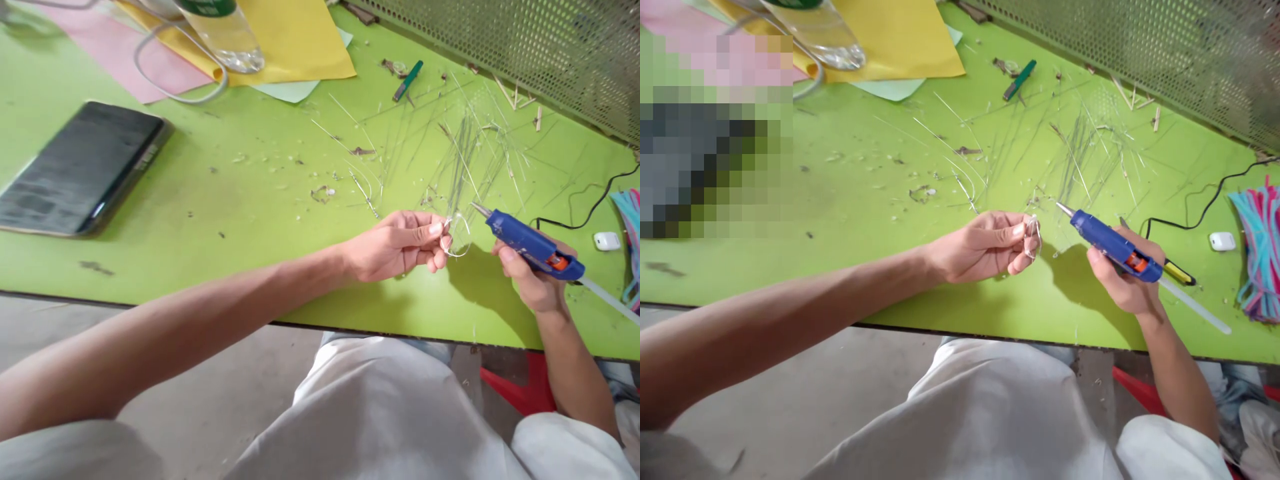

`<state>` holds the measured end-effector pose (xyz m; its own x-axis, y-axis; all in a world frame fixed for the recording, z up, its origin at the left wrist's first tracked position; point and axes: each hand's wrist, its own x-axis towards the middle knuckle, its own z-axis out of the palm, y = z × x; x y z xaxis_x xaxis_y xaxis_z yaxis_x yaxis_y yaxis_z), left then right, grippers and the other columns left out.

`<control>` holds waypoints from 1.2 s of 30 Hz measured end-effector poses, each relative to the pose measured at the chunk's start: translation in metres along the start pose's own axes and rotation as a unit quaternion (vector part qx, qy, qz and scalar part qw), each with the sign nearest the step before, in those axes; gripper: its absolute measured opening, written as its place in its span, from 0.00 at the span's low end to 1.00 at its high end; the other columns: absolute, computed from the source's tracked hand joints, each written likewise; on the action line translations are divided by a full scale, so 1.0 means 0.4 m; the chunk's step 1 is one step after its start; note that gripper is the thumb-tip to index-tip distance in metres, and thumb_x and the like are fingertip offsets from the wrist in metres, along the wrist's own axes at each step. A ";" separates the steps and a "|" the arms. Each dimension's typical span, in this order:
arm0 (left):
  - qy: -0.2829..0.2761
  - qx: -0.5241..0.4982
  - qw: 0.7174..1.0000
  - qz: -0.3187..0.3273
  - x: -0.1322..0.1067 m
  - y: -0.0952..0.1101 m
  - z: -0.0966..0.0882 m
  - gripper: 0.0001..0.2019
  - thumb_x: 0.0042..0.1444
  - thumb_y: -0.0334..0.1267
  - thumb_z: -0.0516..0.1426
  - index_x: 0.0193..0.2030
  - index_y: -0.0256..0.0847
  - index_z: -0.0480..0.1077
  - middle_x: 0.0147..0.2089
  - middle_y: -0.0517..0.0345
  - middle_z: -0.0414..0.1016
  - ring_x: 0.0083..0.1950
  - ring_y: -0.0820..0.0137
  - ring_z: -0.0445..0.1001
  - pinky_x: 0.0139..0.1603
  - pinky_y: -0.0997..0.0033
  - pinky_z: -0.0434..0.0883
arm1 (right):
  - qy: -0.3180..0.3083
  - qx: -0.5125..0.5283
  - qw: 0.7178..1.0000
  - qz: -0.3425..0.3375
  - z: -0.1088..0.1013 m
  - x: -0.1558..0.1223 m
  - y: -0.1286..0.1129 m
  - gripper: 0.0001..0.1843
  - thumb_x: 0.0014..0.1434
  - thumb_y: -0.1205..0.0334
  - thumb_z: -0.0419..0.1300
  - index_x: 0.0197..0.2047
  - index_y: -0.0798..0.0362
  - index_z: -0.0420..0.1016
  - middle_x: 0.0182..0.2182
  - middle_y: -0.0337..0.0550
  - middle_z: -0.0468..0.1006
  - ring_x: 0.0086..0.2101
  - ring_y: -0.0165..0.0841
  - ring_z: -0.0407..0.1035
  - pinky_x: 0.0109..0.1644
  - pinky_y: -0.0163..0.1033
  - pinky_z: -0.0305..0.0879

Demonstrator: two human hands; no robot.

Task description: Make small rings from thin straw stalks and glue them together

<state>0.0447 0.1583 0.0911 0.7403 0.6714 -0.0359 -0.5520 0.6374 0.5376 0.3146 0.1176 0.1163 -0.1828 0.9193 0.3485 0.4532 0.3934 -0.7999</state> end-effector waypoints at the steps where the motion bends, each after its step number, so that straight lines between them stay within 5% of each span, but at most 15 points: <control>1: 0.000 0.005 1.000 0.000 0.000 -0.001 0.000 0.12 0.62 0.36 0.73 0.36 0.30 0.78 0.34 0.54 0.80 0.30 0.74 0.80 0.33 0.78 0.77 | 0.006 -0.015 1.000 -0.009 0.007 0.004 -0.011 0.07 0.65 0.57 0.71 0.34 0.45 0.82 0.24 0.36 0.76 0.21 0.33 0.66 0.23 0.42 0.67; 11: 0.018 0.006 1.000 -0.007 0.002 -0.002 0.002 0.12 0.59 0.36 0.74 0.36 0.29 0.79 0.34 0.53 0.80 0.29 0.74 0.79 0.31 0.78 0.77 | -0.039 -0.069 0.989 -0.127 0.029 0.034 -0.059 0.08 0.65 0.65 0.66 0.33 0.45 0.77 0.27 0.35 0.80 0.26 0.34 0.74 0.29 0.42 0.75; 18: 0.028 0.010 0.999 -0.012 0.002 -0.001 0.006 0.09 0.63 0.32 0.70 0.36 0.29 0.78 0.33 0.53 0.79 0.29 0.73 0.79 0.32 0.77 0.77 | -0.053 -0.046 0.992 -0.105 0.033 0.031 -0.055 0.09 0.64 0.63 0.66 0.32 0.44 0.76 0.27 0.35 0.80 0.27 0.35 0.74 0.31 0.44 0.75; 36: 0.012 0.039 0.999 -0.019 0.001 -0.007 0.004 0.15 0.59 0.40 0.75 0.35 0.31 0.78 0.32 0.53 0.81 0.29 0.73 0.79 0.31 0.77 0.76 | -0.058 -0.038 0.990 -0.121 0.035 0.026 -0.050 0.05 0.62 0.64 0.68 0.35 0.45 0.78 0.29 0.39 0.84 0.28 0.37 0.78 0.33 0.45 0.77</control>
<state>0.0473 0.1564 0.0910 0.7503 0.6565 -0.0777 -0.4910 0.6321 0.5995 0.2914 0.1195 0.1293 -0.3903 0.7956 0.4634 0.4479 0.6038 -0.6594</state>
